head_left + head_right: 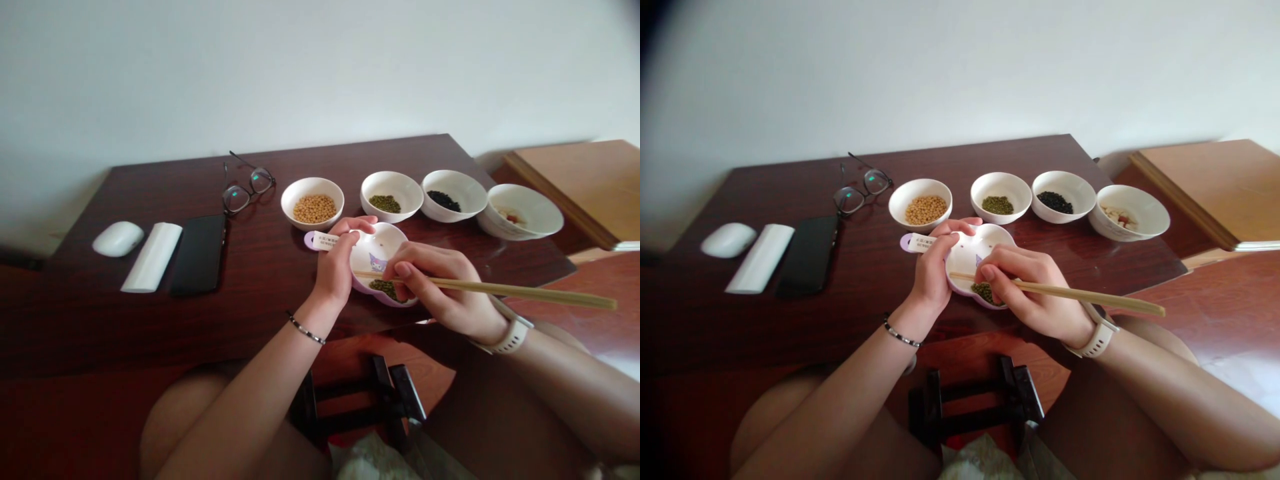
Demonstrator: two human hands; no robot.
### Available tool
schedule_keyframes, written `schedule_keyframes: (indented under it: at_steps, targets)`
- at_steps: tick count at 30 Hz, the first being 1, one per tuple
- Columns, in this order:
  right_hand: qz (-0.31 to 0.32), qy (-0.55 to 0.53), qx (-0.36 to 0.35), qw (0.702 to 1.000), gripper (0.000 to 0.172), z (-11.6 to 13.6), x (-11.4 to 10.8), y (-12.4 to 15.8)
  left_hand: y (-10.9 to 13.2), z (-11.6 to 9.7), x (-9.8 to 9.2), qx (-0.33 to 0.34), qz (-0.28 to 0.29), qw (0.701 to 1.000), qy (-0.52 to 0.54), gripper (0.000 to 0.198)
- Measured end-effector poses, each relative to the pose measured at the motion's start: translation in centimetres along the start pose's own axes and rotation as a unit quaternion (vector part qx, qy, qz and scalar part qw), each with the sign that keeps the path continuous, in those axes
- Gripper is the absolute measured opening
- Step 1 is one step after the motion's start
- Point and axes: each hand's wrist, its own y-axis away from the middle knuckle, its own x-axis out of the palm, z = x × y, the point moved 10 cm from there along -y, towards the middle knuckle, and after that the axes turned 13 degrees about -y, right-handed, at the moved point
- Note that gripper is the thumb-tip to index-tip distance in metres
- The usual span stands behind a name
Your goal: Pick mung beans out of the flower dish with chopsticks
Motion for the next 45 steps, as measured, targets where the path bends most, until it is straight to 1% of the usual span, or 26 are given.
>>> schedule_keyframes:
  at_steps: [9, 17, 25, 35, 45]
  targets:
    - [0.006, 0.020, -0.036, 0.999, 0.024, 1.2, 0.7, -0.2, 0.0, 0.1, 0.1, -0.001, 0.004, 1.000, -0.012, 0.018]
    - [0.020, 0.035, -0.039, 0.998, 0.023, 1.2, 1.1, 0.0, 0.2, -0.3, 0.4, -0.005, 0.006, 1.000, -0.008, 0.017]
    - [0.017, 0.045, -0.021, 0.999, 0.029, 0.8, 1.0, 0.0, 0.2, -0.4, 0.3, -0.002, 0.001, 1.000, -0.014, 0.018]
    - [0.019, 0.026, -0.035, 0.999, 0.021, 1.1, 1.2, 0.2, 0.4, -1.0, 0.2, 0.015, -0.002, 1.000, -0.027, 0.018]
    - [0.023, 0.036, -0.036, 0.998, 0.021, 1.2, 1.2, 0.2, 0.3, -0.9, 0.1, 0.012, -0.005, 1.000, -0.028, 0.019]
